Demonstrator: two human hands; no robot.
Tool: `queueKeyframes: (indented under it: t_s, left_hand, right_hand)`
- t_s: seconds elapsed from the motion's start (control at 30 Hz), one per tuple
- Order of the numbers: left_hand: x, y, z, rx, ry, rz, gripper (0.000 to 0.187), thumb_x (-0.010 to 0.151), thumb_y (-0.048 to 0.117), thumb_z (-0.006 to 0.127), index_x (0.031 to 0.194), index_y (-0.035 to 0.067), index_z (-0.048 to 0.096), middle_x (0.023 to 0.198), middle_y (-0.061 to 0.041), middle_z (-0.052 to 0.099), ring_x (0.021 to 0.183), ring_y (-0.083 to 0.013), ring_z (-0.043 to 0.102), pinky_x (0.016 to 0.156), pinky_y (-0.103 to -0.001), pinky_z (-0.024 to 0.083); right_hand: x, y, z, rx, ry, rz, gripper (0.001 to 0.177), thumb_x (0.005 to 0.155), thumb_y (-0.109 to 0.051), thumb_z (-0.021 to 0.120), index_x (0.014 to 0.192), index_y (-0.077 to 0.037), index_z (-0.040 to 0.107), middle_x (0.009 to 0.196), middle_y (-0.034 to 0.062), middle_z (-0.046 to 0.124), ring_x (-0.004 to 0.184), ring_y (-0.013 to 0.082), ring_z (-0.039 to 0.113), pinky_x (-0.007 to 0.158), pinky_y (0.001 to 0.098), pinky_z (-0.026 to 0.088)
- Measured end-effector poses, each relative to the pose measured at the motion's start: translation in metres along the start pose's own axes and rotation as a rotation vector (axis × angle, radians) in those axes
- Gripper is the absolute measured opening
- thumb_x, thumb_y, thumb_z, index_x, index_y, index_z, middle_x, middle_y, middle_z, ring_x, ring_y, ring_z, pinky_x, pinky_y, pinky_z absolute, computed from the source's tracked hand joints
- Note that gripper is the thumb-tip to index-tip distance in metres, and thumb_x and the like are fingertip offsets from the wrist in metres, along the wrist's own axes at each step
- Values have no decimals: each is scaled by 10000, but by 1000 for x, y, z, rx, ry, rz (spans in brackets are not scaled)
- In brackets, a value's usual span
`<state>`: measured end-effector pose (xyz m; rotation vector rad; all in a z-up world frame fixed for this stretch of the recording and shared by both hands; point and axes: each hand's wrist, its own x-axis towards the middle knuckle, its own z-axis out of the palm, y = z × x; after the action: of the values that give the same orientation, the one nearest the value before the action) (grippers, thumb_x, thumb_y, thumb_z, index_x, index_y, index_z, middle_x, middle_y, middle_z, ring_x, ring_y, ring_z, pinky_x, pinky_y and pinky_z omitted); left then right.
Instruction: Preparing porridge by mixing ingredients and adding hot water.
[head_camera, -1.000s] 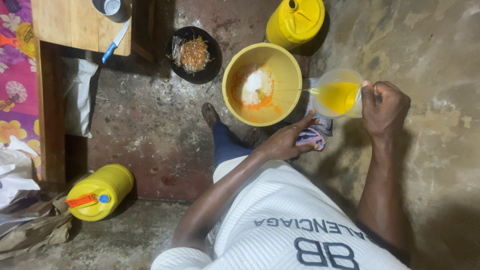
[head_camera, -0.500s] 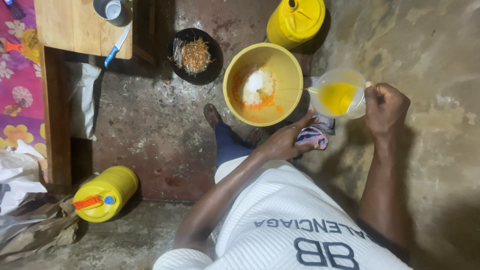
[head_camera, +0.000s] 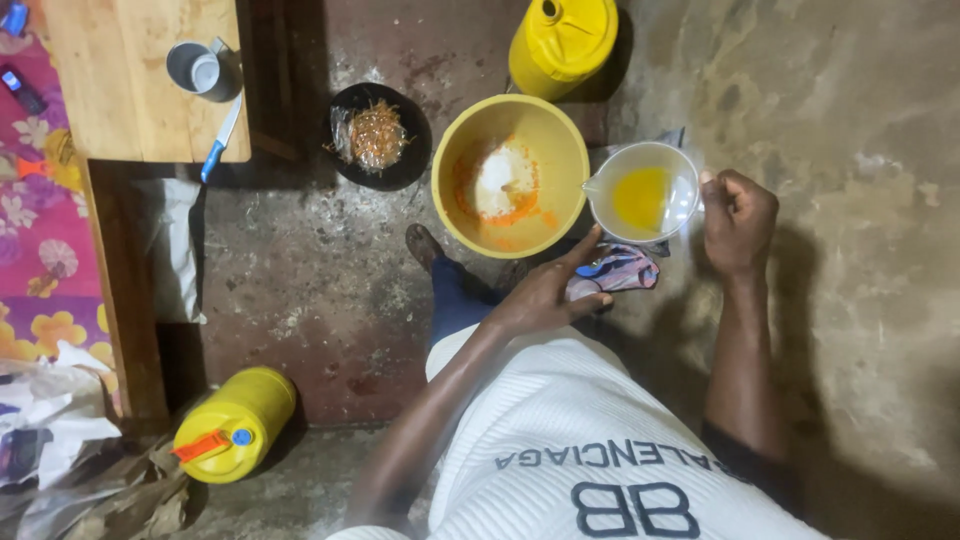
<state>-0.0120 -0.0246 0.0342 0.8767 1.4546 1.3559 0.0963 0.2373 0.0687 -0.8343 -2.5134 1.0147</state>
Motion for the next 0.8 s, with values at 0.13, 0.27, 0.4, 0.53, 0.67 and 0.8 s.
queueKeyframes:
  t_s: [0.13,0.27,0.4,0.53,0.67,0.8]
  left_hand:
    - [-1,2,-4,25,-6,-12,1002,899,370,738,1650,64,151,1520,-153,561,1408,-323,534,1166,-405,402]
    - [-7,6,-10,30,6,-3,984,898,363,737,1657,71,183,1488,-175,585,1399,-325,558,1164,-409,420]
    - [-14,3,-13,-1,32,36,1002,893,333,744,1666,86,155,1494,-191,594,1393,-331,562,1159,-415,419]
    - [-23,2,-19,15,90,86,1077,910,261,778,1673,98,36,1486,-217,581,1442,-349,503,1180,-434,388]
    - [-28,-4,-34,-146,83,-51,1075,873,275,744,1670,185,29,1536,-157,549,1232,-301,698,1094,-419,499]
    - [-37,-11,-48,-24,173,-55,981,931,264,742,1656,256,82,1568,-150,506,1429,-321,502,1153,-484,458]
  right_hand:
    - [-1,-1,1,33,14,-31,459,1118,-173,630,755,-30,388,714,-29,295,698,73,284,606,310,238]
    - [1,1,1,81,17,-62,449,1118,-187,608,742,-43,407,691,-46,344,672,57,316,593,299,251]
    - [3,-2,8,114,4,-17,456,1141,-223,598,762,-44,418,718,-53,331,707,55,298,613,299,243]
    - [6,-13,25,164,-1,-29,479,1148,-249,584,743,-49,427,695,-67,360,684,52,302,601,296,243]
    - [9,-24,49,212,-3,-31,486,1168,-267,570,760,-50,420,723,-70,343,701,56,291,614,300,237]
    - [0,-37,69,247,-26,12,469,1181,-297,551,802,-27,497,731,-61,433,690,48,373,605,275,293]
